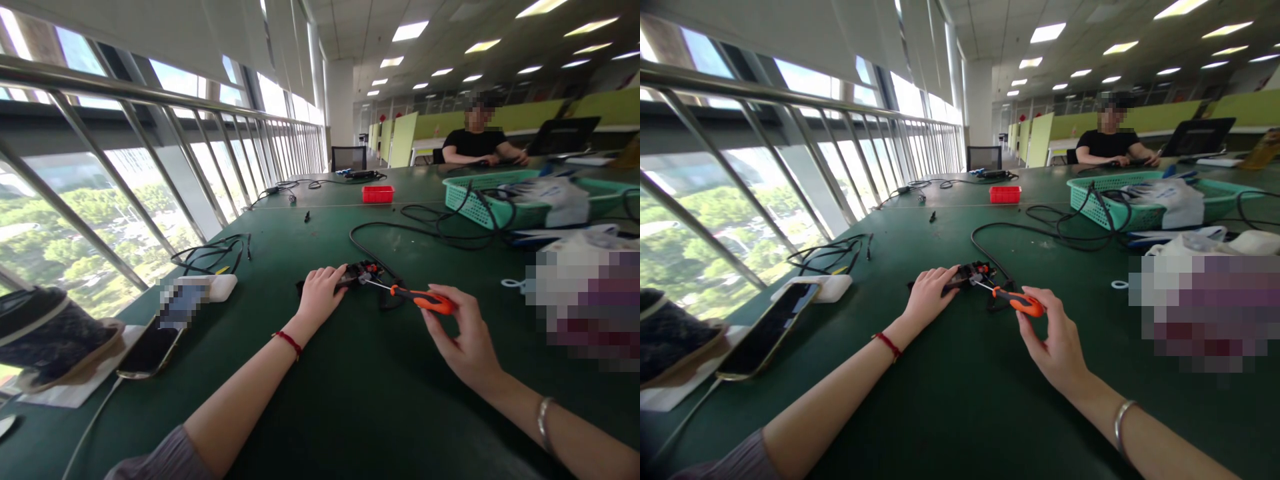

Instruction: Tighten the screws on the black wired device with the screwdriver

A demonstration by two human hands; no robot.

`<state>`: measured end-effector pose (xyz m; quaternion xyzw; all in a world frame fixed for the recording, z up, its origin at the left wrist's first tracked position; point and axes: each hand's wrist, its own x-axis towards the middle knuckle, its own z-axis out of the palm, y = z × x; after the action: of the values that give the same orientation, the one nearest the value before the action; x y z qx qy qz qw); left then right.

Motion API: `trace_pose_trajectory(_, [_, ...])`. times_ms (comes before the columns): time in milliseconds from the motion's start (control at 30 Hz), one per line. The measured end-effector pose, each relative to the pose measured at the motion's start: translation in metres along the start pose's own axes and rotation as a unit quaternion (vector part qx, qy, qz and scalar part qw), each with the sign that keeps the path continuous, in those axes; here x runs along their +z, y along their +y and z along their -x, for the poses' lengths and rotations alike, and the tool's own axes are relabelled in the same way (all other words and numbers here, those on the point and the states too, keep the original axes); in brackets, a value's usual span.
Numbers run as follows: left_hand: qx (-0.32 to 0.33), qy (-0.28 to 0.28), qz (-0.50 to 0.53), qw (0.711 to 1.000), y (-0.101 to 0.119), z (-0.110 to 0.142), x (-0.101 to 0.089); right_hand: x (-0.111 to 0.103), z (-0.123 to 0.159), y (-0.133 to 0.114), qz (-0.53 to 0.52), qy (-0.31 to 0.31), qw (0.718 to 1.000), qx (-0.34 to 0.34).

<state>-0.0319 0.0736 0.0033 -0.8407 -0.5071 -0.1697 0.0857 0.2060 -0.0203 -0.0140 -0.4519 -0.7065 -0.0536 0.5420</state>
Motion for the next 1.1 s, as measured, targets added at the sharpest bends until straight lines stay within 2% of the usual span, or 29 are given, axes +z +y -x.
trace_pose_trajectory(67, [0.0,-0.002,-0.001,1.0,0.0,0.0001,-0.0001,-0.0008,-0.0003,-0.0008,-0.006,-0.011,1.0,-0.002])
trace_pose_trajectory(200, [0.002,0.002,-0.001,1.0,-0.0012,0.0002,0.0018,-0.0047,-0.0019,-0.0061,-0.046,-0.107,0.993,0.034])
trace_pose_trajectory(267, [0.004,0.006,-0.001,1.0,-0.002,0.0003,0.0028,-0.0054,-0.0022,-0.0069,-0.052,-0.121,0.99,0.055])
trace_pose_trajectory(433, [0.006,0.01,0.0,1.0,-0.0025,0.0003,0.0034,-0.001,0.0002,-0.0002,-0.018,-0.013,0.999,0.05])
trace_pose_trajectory(533, [0.006,0.01,-0.001,1.0,-0.002,0.0003,0.0029,0.0001,0.0015,0.0017,-0.013,0.006,1.0,0.027])
trace_pose_trajectory(600, [0.005,0.009,-0.003,1.0,-0.0015,0.0002,0.0025,-0.0013,0.0013,0.0001,-0.017,-0.025,0.999,0.021])
trace_pose_trajectory(700, [0.004,0.006,-0.007,1.0,-0.0009,0.0,0.0021,-0.0044,-0.0002,-0.0043,-0.024,-0.106,0.994,0.027])
trace_pose_trajectory(767, [0.002,0.006,-0.009,1.0,-0.0008,0.0,0.002,-0.0051,-0.001,-0.006,-0.027,-0.128,0.991,0.031])
trace_pose_trajectory(833, [0.002,0.006,-0.009,1.0,-0.0009,-0.0001,0.002,-0.0039,-0.0009,-0.0055,-0.021,-0.108,0.994,0.029])
trace_pose_trajectory(1000, [0.004,0.006,-0.006,1.0,-0.0017,-0.0003,0.0028,0.0009,0.0021,0.0011,0.001,0.006,1.0,-0.014])
trace_pose_trajectory(1100, [0.004,0.008,-0.007,1.0,-0.0015,-0.0002,0.0028,-0.0003,0.0024,0.0004,-0.006,-0.007,1.0,-0.005])
